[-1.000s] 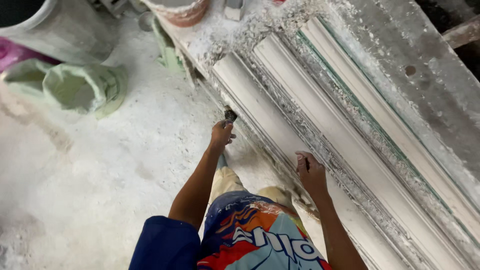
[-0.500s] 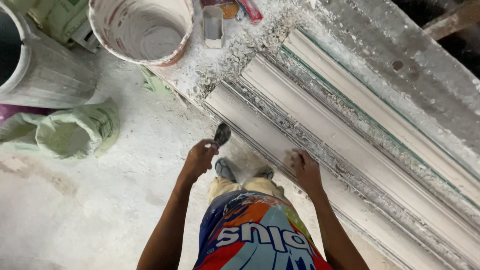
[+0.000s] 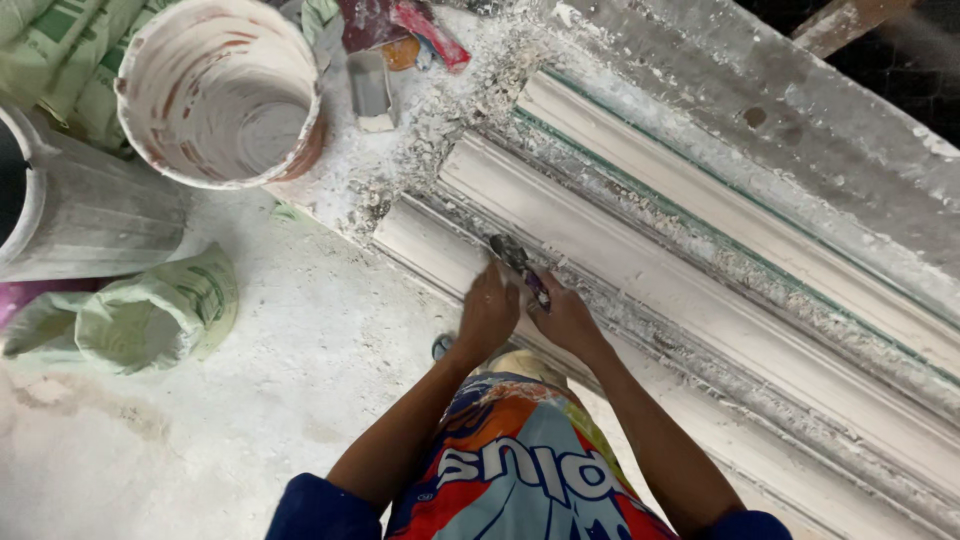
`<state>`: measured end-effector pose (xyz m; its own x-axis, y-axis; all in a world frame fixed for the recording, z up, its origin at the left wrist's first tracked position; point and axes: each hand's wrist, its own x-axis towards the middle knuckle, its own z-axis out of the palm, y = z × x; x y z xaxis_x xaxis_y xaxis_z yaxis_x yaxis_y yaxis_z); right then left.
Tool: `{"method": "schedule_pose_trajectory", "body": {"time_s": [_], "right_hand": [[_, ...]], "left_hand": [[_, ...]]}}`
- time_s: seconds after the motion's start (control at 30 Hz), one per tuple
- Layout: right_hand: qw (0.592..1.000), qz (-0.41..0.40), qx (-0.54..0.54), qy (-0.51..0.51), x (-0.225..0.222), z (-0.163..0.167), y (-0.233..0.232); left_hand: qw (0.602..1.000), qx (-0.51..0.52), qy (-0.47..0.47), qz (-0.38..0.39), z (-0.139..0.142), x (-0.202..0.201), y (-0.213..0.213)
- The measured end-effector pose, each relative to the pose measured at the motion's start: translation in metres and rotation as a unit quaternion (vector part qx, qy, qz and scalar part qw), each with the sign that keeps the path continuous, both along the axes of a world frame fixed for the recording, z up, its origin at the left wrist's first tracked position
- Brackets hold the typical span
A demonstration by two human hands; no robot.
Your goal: The person uses a small scraper to remove dried plaster residue from the grooves of decorative white molding pieces laid on a work surface, working along the profiles one piece at a time and brushing debris away by hand.
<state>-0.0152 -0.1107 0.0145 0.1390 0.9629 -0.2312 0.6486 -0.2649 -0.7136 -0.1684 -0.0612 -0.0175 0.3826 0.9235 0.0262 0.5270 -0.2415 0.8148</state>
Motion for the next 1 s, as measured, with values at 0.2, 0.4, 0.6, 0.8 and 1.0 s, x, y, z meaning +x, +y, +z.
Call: {"method": "schedule_pose_trajectory", "body": {"time_s": [0.2,0.4,0.6,0.8,1.0], "right_hand": [[0.993,0.022,-0.095,-0.068,0.039,-0.027,0.029],[0.983,0.012,-0.174,-0.058,0.085,-0.005,-0.002],[0.988,0.030,-0.153,0.008,0.039,-0.008,0.070],[0.993,0.013,-0.118,0.006,-0.039,-0.024,0.143],[0.983,0.003,-0.185,-0.011,0.023,0.025,0.067]], "left_hand": [[0.935,0.253,0.244,-0.052,-0.023,0.012,0.026],[0.932,0.153,0.266,-0.193,-0.033,0.081,0.015],[0.921,0.150,0.300,-0.200,-0.039,0.031,0.088],[0.890,0.291,0.334,-0.105,-0.044,-0.044,0.154],[0.905,0.296,0.259,-0.165,-0.030,0.032,0.085]]}}
